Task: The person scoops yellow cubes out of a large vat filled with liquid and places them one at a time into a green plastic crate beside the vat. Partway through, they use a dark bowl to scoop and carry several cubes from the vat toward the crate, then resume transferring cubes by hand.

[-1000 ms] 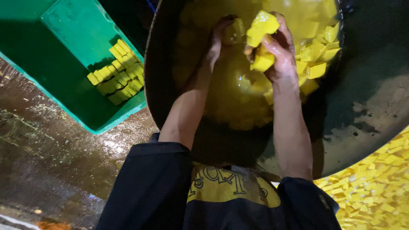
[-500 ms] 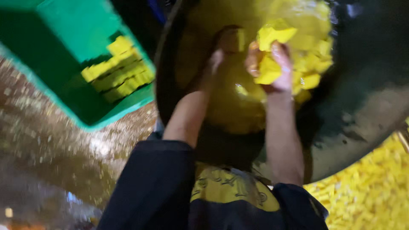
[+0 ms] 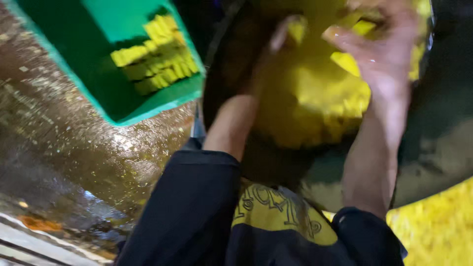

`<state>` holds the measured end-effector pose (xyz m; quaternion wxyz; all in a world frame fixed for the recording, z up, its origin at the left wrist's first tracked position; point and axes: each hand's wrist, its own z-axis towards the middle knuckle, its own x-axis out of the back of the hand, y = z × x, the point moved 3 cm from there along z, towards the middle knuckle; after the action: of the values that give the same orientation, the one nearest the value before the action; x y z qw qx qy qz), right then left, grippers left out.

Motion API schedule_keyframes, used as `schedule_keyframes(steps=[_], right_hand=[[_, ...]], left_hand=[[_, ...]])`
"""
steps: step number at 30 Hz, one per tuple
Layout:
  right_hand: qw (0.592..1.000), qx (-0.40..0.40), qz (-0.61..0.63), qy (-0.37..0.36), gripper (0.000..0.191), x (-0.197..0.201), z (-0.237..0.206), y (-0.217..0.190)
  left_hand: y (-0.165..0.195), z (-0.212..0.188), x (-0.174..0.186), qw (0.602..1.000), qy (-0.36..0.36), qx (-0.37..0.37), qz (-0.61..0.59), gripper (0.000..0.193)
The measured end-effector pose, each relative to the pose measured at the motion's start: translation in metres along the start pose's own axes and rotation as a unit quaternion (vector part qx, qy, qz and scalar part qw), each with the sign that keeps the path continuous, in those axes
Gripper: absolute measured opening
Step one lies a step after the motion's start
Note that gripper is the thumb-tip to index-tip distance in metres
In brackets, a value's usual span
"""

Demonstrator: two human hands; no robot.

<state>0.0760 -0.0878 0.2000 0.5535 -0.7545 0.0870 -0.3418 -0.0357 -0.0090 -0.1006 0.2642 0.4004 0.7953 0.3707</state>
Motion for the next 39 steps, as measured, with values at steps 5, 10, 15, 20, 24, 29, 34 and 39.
schedule_keyframes(steps=[5, 10, 15, 20, 24, 29, 34, 39], right_hand=[[0.924, -0.205, -0.267, -0.184, 0.039, -0.048, -0.124, 0.149], [0.897, -0.262, -0.314, -0.164, 0.042, -0.114, -0.198, 0.221], [0.919, -0.189, -0.315, -0.141, 0.048, -0.084, -0.165, 0.231], [0.959, -0.235, 0.157, -0.018, 0.039, -0.027, -0.125, 0.198], [0.961, -0.193, 0.186, 0.066, 0.033, -0.013, -0.097, 0.154], [0.957, -0.165, 0.179, 0.159, 0.02, -0.036, -0.066, 0.125], [0.994, -0.055, -0.02, 0.087, 0.02, -0.05, -0.037, 0.142], [0.919, -0.267, -0.285, 0.054, 0.019, -0.032, 0.02, 0.2]], left_hand=[[-0.027, 0.015, -0.005, 1.0, -0.016, 0.023, 0.001, 0.041], [-0.04, 0.017, -0.008, 0.998, -0.033, 0.051, 0.002, 0.043], [-0.043, 0.009, -0.015, 0.995, -0.047, 0.079, -0.028, 0.045], [-0.029, 0.005, -0.024, 0.986, -0.042, 0.113, -0.113, 0.046], [-0.013, -0.003, -0.042, 0.955, -0.038, 0.157, -0.25, 0.048], [0.009, -0.021, -0.07, 0.886, -0.012, 0.197, -0.419, 0.049], [0.035, -0.035, -0.081, 0.837, 0.015, 0.208, -0.506, 0.051], [0.061, -0.028, -0.044, 0.808, 0.054, 0.193, -0.554, 0.053]])
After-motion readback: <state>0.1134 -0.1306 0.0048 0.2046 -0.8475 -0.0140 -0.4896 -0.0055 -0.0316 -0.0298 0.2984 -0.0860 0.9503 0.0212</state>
